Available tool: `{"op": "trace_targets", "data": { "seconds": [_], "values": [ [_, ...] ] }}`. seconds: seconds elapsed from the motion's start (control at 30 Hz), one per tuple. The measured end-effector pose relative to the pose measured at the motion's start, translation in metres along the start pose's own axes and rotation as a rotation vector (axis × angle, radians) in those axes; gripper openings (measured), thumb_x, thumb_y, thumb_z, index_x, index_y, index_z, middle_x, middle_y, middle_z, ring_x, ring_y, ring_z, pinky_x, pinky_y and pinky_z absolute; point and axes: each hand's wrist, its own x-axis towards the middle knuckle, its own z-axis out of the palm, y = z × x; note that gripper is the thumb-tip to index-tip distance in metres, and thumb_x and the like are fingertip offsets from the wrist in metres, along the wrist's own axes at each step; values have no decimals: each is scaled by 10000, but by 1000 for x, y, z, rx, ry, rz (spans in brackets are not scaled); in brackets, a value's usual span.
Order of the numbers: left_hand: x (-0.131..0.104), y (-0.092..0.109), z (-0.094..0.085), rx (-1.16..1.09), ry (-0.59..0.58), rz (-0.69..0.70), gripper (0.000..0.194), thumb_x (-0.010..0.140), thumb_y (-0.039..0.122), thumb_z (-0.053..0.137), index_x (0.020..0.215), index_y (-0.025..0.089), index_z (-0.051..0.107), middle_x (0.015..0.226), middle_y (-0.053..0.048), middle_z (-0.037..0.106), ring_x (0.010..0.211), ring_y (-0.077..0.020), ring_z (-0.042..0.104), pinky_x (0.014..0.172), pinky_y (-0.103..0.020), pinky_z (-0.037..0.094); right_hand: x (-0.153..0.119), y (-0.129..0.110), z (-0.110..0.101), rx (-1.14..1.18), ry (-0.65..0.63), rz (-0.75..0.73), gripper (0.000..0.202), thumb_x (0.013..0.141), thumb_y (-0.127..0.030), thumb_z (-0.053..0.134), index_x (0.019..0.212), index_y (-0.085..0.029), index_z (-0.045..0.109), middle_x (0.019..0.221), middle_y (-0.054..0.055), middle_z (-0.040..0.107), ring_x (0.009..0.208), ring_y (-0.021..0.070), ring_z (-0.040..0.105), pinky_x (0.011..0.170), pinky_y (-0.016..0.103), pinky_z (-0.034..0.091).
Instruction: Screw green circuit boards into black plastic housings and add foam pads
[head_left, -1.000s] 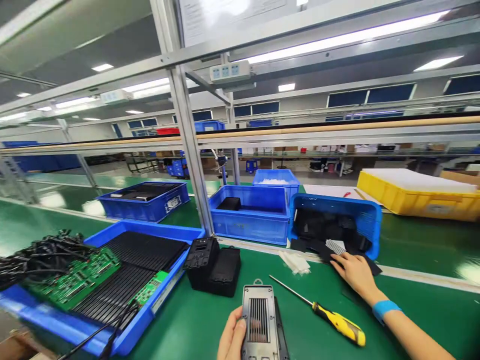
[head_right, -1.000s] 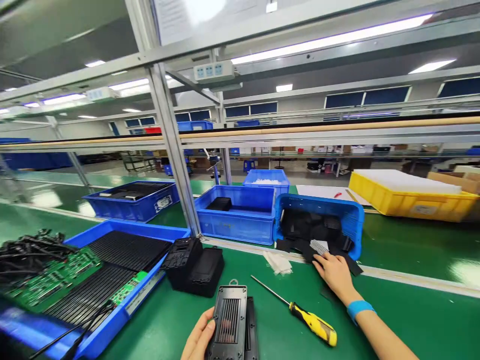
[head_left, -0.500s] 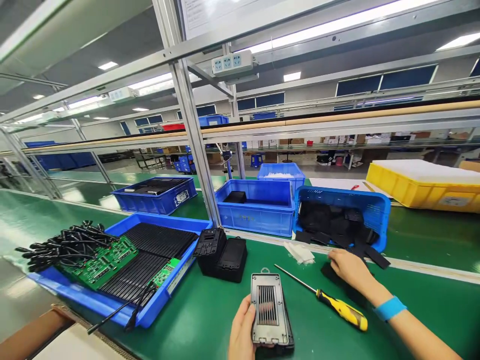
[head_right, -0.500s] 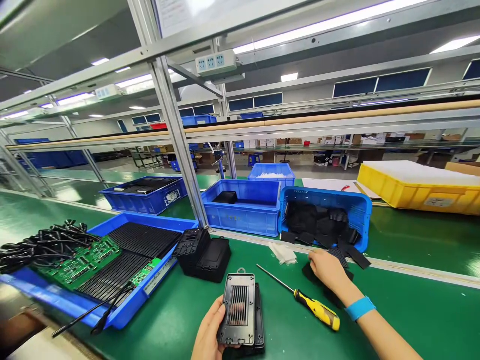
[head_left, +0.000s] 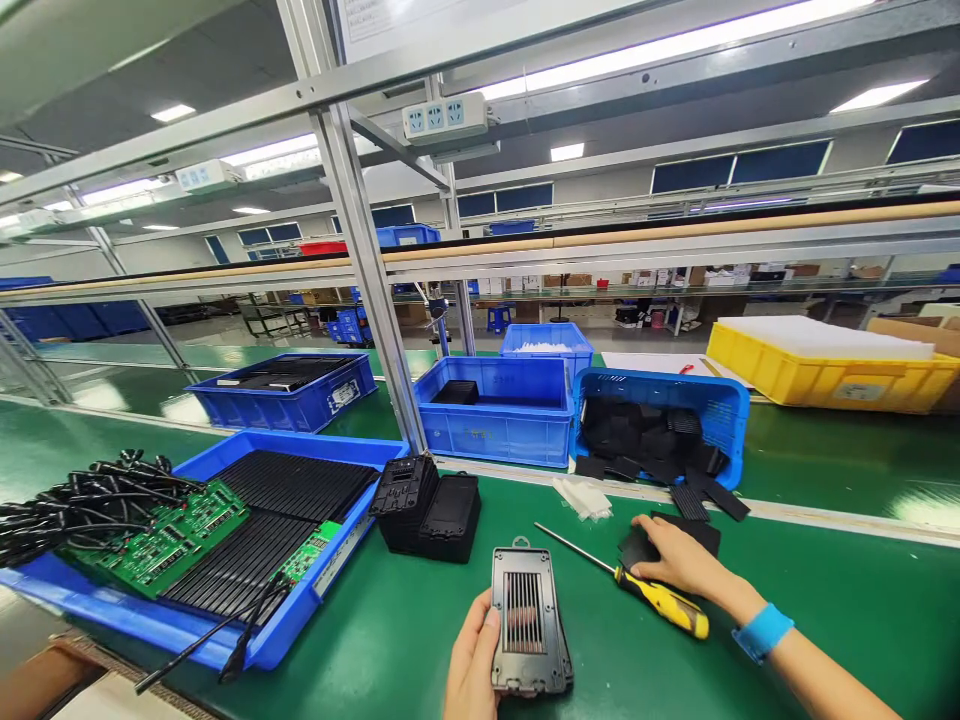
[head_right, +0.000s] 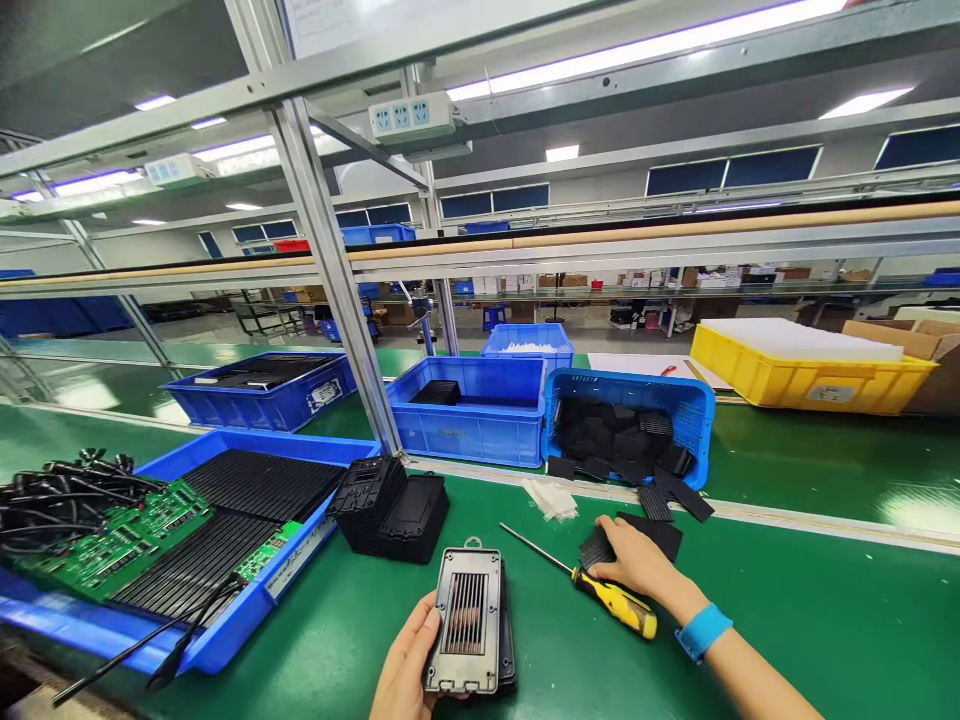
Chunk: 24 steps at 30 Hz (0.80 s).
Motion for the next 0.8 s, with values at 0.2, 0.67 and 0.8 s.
{"op": "trace_targets", "data": {
  "seconds": [0.2,0.67,0.8],
  "values": [
    [-2,1,3,36,-70,26,685,615,611,814,1097,157,640,869,-105,766,678,-257,729,382,-211,462,0,-12,-13,199,193,-39,190,769,-262,564,904,-171,663,796,69,710,740,226,678,694,329,538],
    [-10,-17,11,13,-85,201,569,689,592,781,1049,174,641,767,-48,745,667,-181,684,665,-262,541,-66,-170,1,36,578,-1110,296,984,-121,353,1086,-142,630,889,91,764,702,182,693,581,316,556],
    [-9,-14,8,-23,-143,227,522,696,469,820,1082,198,597,746,-59,760,727,-222,721,722,-307,560,-60,-162,10,170,562,-1038,230,983,-159,422,1113,-197,608,1007,82,747,870,177,698,821,335,577]
  ]
}}
